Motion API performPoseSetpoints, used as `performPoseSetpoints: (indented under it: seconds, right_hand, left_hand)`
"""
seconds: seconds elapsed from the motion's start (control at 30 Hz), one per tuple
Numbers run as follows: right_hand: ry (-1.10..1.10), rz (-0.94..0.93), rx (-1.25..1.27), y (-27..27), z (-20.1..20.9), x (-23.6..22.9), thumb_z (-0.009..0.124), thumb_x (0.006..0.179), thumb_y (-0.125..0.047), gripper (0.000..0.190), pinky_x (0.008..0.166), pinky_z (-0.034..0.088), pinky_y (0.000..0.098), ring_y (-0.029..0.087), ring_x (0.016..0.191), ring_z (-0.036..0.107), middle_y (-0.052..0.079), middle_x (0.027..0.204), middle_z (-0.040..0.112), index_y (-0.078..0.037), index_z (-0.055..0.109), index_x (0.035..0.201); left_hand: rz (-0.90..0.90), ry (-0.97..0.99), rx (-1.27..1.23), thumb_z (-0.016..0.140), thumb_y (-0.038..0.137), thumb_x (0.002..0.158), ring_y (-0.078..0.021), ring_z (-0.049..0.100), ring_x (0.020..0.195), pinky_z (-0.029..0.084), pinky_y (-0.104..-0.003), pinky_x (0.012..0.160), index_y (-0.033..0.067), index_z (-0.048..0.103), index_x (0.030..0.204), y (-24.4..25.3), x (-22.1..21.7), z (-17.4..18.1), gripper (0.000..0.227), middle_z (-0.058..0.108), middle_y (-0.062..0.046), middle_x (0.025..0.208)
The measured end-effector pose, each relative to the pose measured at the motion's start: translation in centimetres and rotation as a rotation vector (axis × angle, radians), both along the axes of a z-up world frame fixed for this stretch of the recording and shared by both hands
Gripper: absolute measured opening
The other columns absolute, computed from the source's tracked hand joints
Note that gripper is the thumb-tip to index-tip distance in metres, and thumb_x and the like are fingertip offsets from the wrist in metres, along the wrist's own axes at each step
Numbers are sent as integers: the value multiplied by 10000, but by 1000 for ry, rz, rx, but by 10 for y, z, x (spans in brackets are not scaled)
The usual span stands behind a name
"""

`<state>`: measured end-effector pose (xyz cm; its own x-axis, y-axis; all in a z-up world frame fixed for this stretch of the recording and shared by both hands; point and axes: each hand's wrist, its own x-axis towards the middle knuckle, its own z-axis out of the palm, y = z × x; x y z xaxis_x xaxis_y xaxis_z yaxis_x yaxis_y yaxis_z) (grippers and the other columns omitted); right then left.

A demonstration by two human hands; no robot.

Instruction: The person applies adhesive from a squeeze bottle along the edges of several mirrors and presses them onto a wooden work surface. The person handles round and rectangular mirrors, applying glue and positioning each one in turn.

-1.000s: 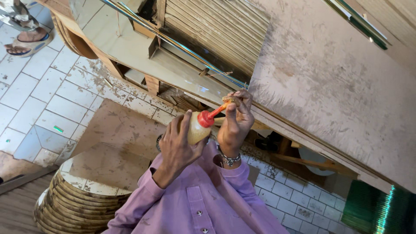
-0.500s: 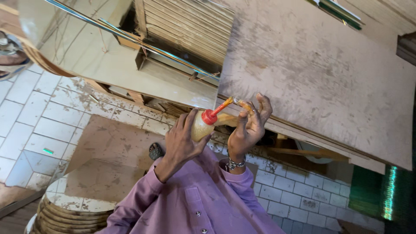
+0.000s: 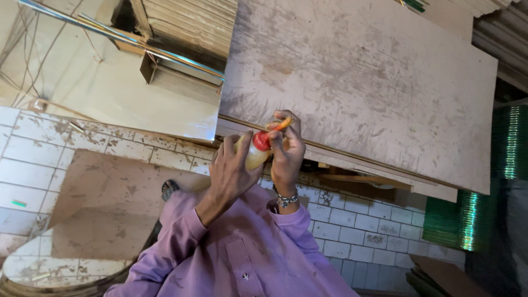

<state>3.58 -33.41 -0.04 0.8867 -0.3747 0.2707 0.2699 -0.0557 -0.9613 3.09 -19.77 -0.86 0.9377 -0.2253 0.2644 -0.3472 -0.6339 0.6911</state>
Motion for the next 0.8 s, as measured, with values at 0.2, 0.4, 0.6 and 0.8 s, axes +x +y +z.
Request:
performPoseSetpoints:
  seconds: [0.2, 0.4, 0.6, 0.8]
  right_hand:
    - [130, 234, 276, -29, -12, 4, 636, 1081, -366, 427, 892, 408, 287, 110, 926, 442, 26, 1122, 527, 26, 601, 1247]
    - [26, 301, 481, -35, -3, 7, 663, 1047, -353, 411, 1053, 411, 303, 127, 1071, 506, 25, 1119, 536, -2, 580, 1243]
    - [5, 387, 704, -26, 10, 2, 689, 1060, -253, 222, 1145, 439, 448, 193, 1207, 528, 64, 1271, 522, -53, 596, 1033]
    - [-6, 639, 903, -15, 19, 0, 720, 994, -153, 123, 1152, 435, 432, 211, 1277, 480, 49, 1243, 504, -106, 609, 971]
  left_hand:
    - [1, 39, 20, 853, 325, 690, -400, 637, 993, 556, -525, 745, 129, 497, 1425, -22, 1, 6, 840, 566, -193, 1136]
    - [-175, 178, -146, 856, 402, 750, -395, 699, 964, 562, -498, 792, 132, 522, 1392, -13, 10, 28, 773, 653, -143, 1168]
    - [-455, 351, -411, 870, 394, 789, -350, 713, 1138, 550, -442, 970, 77, 569, 1406, 21, 21, 18, 756, 688, -164, 1290]
    - [-584, 1256, -1106, 841, 369, 786, -264, 643, 1116, 516, -382, 959, 16, 529, 1416, 51, 12, -10, 787, 667, -140, 1237]
